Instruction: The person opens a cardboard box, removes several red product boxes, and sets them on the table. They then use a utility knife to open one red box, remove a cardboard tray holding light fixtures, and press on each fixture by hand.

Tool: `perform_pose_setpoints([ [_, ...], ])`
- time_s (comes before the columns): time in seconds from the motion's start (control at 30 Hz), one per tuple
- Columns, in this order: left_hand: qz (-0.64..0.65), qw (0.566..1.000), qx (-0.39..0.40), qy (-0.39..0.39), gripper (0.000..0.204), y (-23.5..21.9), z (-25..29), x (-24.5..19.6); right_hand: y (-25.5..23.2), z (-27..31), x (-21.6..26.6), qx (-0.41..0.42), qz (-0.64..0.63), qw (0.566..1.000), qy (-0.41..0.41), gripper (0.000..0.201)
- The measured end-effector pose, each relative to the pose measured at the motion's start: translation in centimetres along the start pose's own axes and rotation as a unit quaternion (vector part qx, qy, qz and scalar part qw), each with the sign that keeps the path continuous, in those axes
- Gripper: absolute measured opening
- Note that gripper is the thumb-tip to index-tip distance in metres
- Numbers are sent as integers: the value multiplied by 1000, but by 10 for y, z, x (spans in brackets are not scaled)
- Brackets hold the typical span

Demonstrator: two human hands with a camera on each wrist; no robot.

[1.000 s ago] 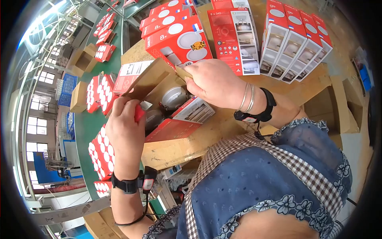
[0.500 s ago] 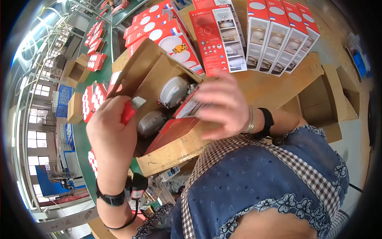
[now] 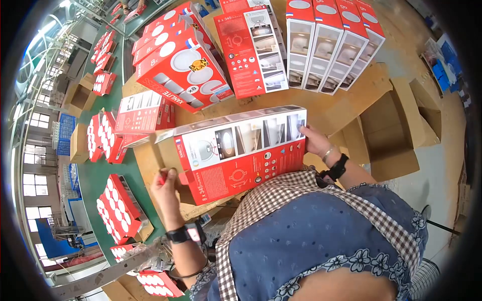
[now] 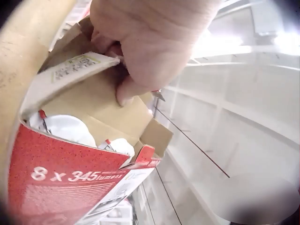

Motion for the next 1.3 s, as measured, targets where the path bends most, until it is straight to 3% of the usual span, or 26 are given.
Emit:
perform_pose_setpoints([
  [0.03,8,1000,-24,3,4,-2,-10,36,9,-3,2,1,1,1000,-1,66],
  [0.1,17,998,-50,-21,5,-7,-22,91,22,-7,7,-69,128,989,6,52],
  [0.17,23,997,-44,-56,9,-9,-30,138,19,-14,15,-47,181,982,-10,51],
  [0.2,-10,994,-42,-103,14,-9,-25,139,18,-15,21,-28,230,972,-29,51],
  [0.23,-43,993,-44,-105,14,-14,-29,153,7,-16,31,-69,284,954,-64,46],
  [0.27,-78,990,-43,-108,15,-25,-35,170,-31,-23,46,-118,262,956,-64,39],
  [0.3,-19,991,-61,-118,14,-39,-33,179,-79,-27,66,-168,241,954,-65,32],
  [0.33,45,988,-83,-124,12,-52,-34,186,-102,-34,75,-145,227,962,-35,33],
  [0.37,48,985,-78,-147,11,-62,-41,197,-71,-37,92,-125,312,940,-56,37],
  [0.4,45,984,-75,-156,11,-57,-38,184,-33,-32,95,-111,389,912,-70,41],
  [0.43,30,987,-39,-156,12,-43,-34,151,-21,-33,73,-122,386,913,-56,41],
  [0.47,24,989,-3,-148,14,-28,-35,133,-5,-44,68,-124,401,903,-93,45],
  [0.5,3,992,6,-129,16,-27,-45,157,14,-57,74,-121,420,889,-138,50],
  [0.53,19,992,-10,-126,18,-19,-42,162,28,-61,54,-103,374,921,-29,54],
  [0.6,35,994,13,-105,17,-20,-34,178,71,-63,27,36,216,975,34,51],
  [0.63,54,992,-27,-111,19,-16,-23,175,68,-65,21,28,230,971,63,51],
  [0.7,83,988,-4,-132,20,-25,-7,182,69,-65,15,38,271,956,104,51],
  [0.8,119,983,6,-140,19,-26,-1,177,77,-59,1,61,310,946,65,51],
  [0.83,125,980,23,-156,17,-25,4,176,69,-59,-6,35,226,966,117,52],
  [0.87,126,979,19,-159,17,-21,3,174,73,-56,-6,37,228,965,121,52],
  [0.93,118,985,-43,-117,15,-19,-6,165,85,-45,9,28,179,982,54,54],
  [1.0,77,988,11,-133,11,-21,-12,180,81,-41,10,22,193,980,50,53],
  [1.07,64,992,-13,-104,12,-15,-24,203,57,-38,14,-79,236,967,54,52],
  [1.2,32,991,9,-132,14,-6,-31,192,13,-44,13,-112,236,962,80,53],
  [1.23,0,989,-15,-146,16,-19,-40,200,7,-40,19,-115,144,979,87,51],
  [1.3,-14,989,-44,-139,22,-57,-56,220,-21,-26,49,-131,92,980,115,44],
])
Point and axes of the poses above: each hand's wrist, its own z-axis away from the middle knuckle, its own y-axis out of the palm, x = y × z, the point moved 8 cm from there along -z, towards the middle knuckle, and after that the axes turned 2 degrees about -z, right-handed, at the moved point
